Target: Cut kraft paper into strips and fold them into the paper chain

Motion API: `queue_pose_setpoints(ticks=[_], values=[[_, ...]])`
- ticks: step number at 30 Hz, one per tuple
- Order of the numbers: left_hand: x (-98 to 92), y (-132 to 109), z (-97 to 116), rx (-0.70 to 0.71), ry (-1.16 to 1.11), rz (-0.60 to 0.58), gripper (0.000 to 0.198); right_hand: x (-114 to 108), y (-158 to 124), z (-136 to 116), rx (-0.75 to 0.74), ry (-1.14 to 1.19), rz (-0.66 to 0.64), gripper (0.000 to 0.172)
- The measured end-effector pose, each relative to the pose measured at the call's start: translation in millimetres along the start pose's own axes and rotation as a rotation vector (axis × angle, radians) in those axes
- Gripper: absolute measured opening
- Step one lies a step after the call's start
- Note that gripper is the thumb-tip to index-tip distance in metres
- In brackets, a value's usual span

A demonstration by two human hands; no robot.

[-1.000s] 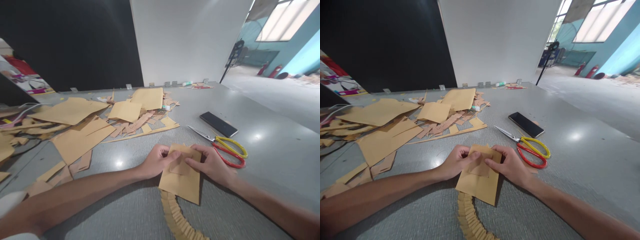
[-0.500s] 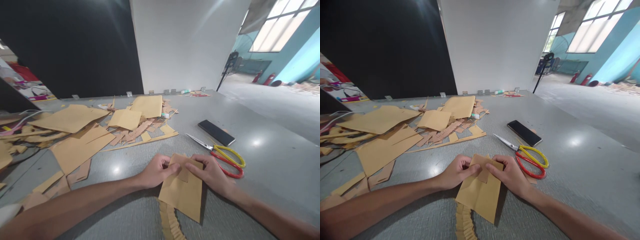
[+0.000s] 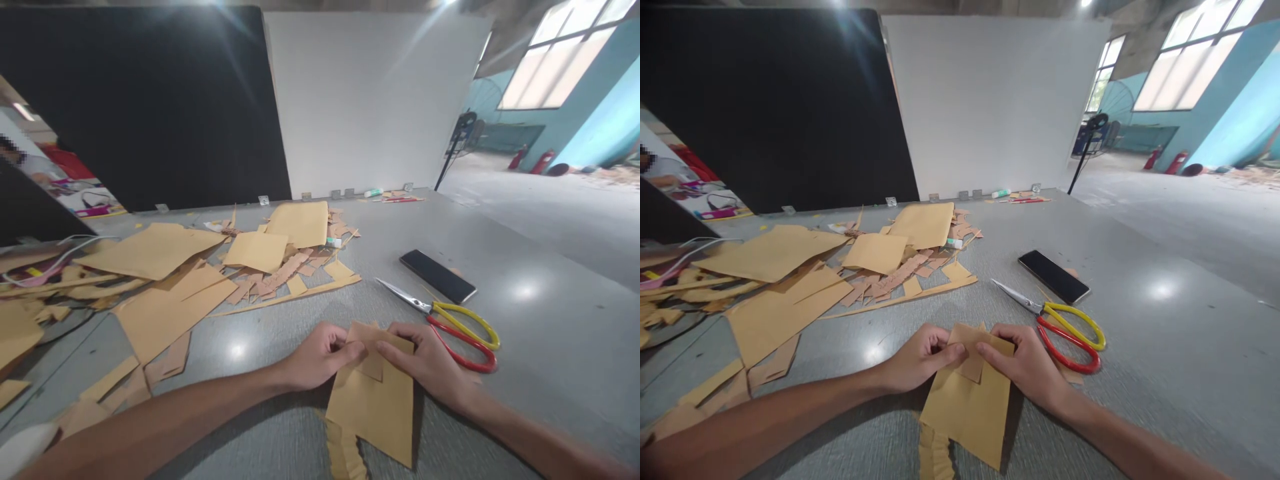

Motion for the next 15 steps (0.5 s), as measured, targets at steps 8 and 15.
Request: queue_pose_setpoints(ticks=[8,15], values=[[1.0,0.3,1.5,0.003,0.005,-0.030,0.052,-0.6,1.2,1.8,0.024,0.006,0.010,0.041],[0.7,1.6,6.8,0.041,0.011,-0.020,0.049,0.8,0.1,2.8,0.003,0.015,-0.006,0.041]])
Point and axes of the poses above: each hand's wrist, its own y-axis towards the middle knuckle, its own x-axis out of the palm, z = x × y, the point moved 9 cm from there along y, towards the middle knuckle, and after that the axes turned 11 degrees about x, right-handed, at the moved point
